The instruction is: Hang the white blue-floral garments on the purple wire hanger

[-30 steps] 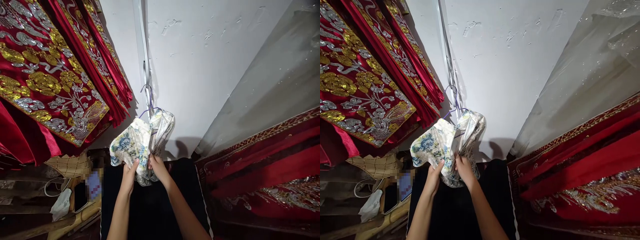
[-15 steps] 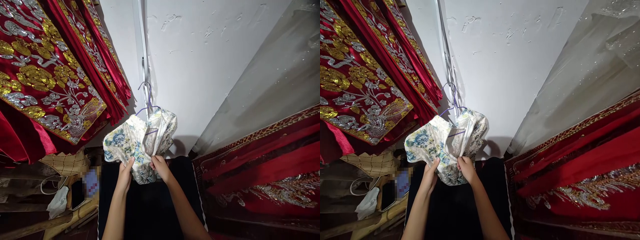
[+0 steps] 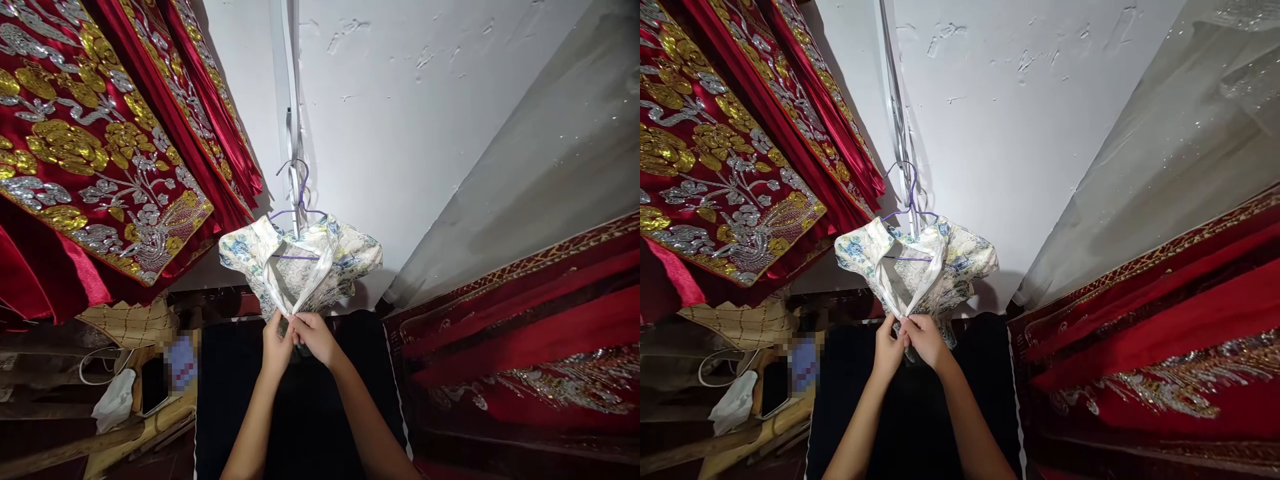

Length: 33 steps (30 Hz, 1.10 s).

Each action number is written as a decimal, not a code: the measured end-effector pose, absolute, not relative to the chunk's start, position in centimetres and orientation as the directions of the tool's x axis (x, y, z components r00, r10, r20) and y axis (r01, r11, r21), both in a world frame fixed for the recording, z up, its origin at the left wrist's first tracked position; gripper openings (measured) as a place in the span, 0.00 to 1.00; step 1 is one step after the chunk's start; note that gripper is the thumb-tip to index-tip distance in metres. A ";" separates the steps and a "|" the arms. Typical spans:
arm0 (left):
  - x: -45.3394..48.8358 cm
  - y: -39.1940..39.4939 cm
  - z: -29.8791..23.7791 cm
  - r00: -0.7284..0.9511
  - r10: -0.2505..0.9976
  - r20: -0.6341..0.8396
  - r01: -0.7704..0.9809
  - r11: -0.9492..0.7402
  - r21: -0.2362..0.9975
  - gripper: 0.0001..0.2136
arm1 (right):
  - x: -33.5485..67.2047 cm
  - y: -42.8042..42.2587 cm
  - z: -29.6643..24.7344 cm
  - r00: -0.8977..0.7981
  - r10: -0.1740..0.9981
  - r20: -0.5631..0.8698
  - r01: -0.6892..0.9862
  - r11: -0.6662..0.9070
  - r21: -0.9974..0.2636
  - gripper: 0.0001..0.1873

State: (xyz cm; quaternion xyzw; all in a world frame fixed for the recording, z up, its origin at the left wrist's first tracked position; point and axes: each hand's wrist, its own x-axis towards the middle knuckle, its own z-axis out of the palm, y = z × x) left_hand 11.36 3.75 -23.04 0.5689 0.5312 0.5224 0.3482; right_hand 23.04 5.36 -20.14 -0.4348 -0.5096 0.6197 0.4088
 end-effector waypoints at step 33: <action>11.4 4.5 -17.7 0.327 0.940 0.095 0.428 -0.237 0.872 0.09 | 26.3 12.8 -11.3 -0.045 0.984 0.173 0.400 0.176 -0.899 0.17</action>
